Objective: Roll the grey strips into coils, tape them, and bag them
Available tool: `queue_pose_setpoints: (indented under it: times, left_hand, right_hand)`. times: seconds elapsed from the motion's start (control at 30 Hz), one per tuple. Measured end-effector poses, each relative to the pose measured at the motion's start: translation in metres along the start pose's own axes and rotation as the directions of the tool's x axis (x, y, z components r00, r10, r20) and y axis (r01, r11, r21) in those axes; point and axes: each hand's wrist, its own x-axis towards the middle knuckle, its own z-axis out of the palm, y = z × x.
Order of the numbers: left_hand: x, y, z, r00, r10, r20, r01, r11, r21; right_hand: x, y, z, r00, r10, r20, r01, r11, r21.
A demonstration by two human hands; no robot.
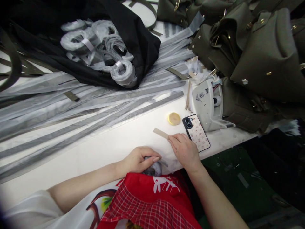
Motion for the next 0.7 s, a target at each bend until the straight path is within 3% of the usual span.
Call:
queue_pose_setpoints:
  times: [0.7]
  left_hand:
    - [-0.0005,0.0024,-0.0006,1.0,0.001,0.001,-0.001,1.0,-0.008]
  right_hand:
    - [-0.0033,-0.0024,-0.0015,0.998,-0.055,0.033,0.058,0.992,-0.111]
